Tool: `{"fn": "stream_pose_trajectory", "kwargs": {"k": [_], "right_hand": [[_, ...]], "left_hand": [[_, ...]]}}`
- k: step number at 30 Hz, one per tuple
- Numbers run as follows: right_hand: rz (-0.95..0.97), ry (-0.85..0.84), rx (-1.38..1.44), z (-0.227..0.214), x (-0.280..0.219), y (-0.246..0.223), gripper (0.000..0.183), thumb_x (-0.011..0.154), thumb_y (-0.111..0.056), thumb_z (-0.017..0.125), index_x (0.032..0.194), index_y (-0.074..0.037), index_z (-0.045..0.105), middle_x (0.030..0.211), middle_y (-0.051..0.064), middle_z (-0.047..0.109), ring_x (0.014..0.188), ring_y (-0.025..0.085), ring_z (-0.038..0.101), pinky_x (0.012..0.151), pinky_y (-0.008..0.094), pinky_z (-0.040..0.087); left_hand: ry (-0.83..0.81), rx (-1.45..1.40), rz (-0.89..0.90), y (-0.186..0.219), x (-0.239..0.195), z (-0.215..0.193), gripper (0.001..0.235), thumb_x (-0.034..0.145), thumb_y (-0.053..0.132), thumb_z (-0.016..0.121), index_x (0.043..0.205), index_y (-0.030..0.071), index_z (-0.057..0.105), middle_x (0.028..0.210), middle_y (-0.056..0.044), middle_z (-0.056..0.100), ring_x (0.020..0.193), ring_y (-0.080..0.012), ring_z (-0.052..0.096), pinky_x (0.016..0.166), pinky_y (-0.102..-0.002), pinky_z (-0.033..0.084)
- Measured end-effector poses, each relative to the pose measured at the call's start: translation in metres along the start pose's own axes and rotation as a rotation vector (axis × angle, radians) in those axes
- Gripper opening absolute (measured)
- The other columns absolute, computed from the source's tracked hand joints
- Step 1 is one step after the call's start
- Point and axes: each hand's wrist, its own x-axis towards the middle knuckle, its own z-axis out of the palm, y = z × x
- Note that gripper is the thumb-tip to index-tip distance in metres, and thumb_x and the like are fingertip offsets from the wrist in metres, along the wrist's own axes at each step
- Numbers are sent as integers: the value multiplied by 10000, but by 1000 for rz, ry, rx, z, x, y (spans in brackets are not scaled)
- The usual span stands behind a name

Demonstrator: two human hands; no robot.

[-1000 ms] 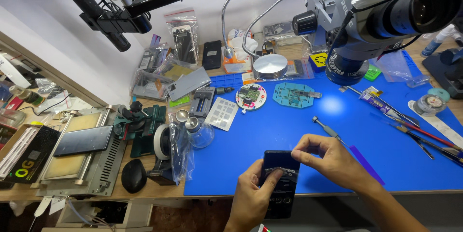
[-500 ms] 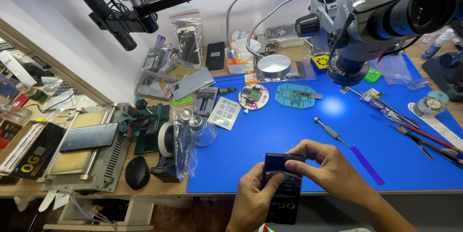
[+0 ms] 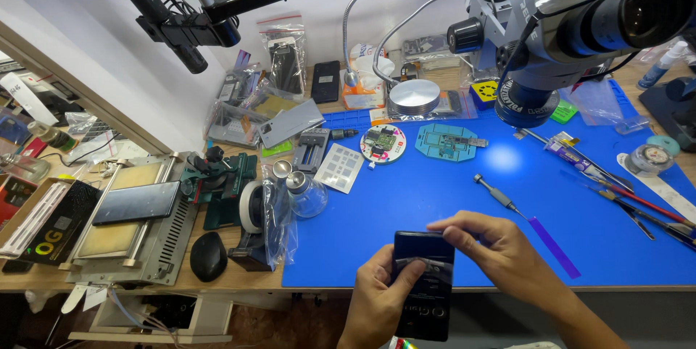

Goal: The person cleans the back and edges of a smartphone with a white cloth, then applies a small amount of adhesive from a tube to the phone's edge and spreads it with a cotton swab. The person continues wiping the phone with the cloth and swab, handling the device and tools on a cluttered workbench.

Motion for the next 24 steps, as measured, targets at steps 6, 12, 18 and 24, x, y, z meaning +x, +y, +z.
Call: {"fn": "stream_pose_trajectory", "kwargs": {"k": [6,12,18,24], "right_hand": [[140,-92,42,6,-1,11,608,823,-391,736,1403,-211,715,1200,27,844,1154,117,788,1029,266,607],[330,-217,344,46,-11,53,348,815,-115,891,1129,-34,767,1009,100,814,913,186,741,801,317,593],[220,257,616,61,0,60,390,873,-110,763,1236,31,781,892,137,762,750,204,609,670,334,451],[85,200,535,-1,13,45,234,883,-158,737,1019,31,755,891,155,782,813,254,716,839,367,543]], "left_hand": [[343,-241,-15,-1,15,4,297,975,129,694,1225,-25,739,911,-157,772,802,-267,754,726,-398,662],[712,-589,111,0,26,15,307,1020,146,618,1255,-27,710,1144,-195,776,1045,-321,730,936,-435,597],[648,-652,157,-7,14,25,494,1015,172,523,1450,-48,602,1272,-248,717,1119,-353,681,962,-437,557],[146,-766,118,-48,4,-24,1070,864,820,297,1395,-85,508,1258,-355,669,1138,-435,655,958,-536,528]]}}
